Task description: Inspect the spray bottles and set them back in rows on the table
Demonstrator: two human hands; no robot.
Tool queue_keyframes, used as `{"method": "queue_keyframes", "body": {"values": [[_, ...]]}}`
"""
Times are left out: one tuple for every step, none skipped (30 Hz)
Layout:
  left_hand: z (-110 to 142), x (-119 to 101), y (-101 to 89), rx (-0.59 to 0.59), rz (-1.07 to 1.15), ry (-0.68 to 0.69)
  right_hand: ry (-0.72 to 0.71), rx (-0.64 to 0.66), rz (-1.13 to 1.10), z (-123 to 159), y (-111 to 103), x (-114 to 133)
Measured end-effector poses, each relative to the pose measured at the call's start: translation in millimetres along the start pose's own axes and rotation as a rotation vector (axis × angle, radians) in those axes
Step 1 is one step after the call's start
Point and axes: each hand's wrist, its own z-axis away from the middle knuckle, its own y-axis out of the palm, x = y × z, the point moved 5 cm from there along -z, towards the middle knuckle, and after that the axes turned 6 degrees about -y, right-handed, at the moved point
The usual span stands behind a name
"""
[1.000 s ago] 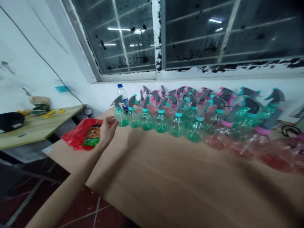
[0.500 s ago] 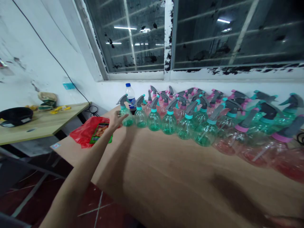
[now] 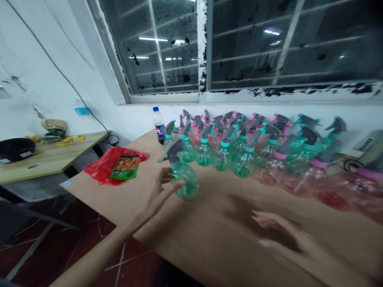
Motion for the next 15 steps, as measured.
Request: {"method": "queue_keyframes", "body": {"values": [[8, -7, 19.3, 0.053, -0.011, 0.015, -0.04, 0.01, -0.003, -11, 0, 17], [16, -15, 38.4, 0.126, -0.021, 0.03, -0.067, -0.024, 0.004, -21, -2, 33], [21, -24, 55.5, 0.189, -0.023, 0.042, -0.084, -0.054, 0.016, -30, -3, 45], [26, -32, 69.9, 0.23, -0.024, 0.051, -0.087, -0.071, 0.014, -36, -4, 54], [30, -41, 82.5, 0.264, -0.025, 0.057, -0.076, -0.087, 0.011, -40, -4, 58], [32, -48, 93.3, 0.288, -0.028, 0.058, -0.073, -0.113, 0.0, -42, -6, 60], [35, -55, 102.8, 0.308, -0.035, 0.056, -0.077, -0.133, -0.017, -42, -7, 60], [36, -60, 111.7, 0.33, -0.049, 0.05, -0.08, -0.158, -0.031, -40, -8, 58], [38, -64, 119.8, 0.353, -0.065, 0.046, -0.079, -0.179, -0.042, -37, -10, 56], [40, -67, 127.2, 0.375, -0.077, 0.043, -0.074, -0.193, -0.051, -34, -12, 52], [41, -69, 133.7, 0.393, -0.086, 0.043, -0.064, -0.201, -0.057, -30, -14, 49], [42, -71, 139.3, 0.411, -0.091, 0.046, -0.049, -0.2, -0.061, -28, -16, 45], [43, -72, 143.9, 0.426, -0.094, 0.053, -0.032, -0.193, -0.065, -25, -19, 41], [44, -73, 147.6, 0.441, -0.097, 0.061, -0.014, -0.182, -0.068, -24, -21, 38], [44, -74, 150.3, 0.452, -0.104, 0.067, 0.004, -0.171, -0.068, -23, -23, 34]]}}
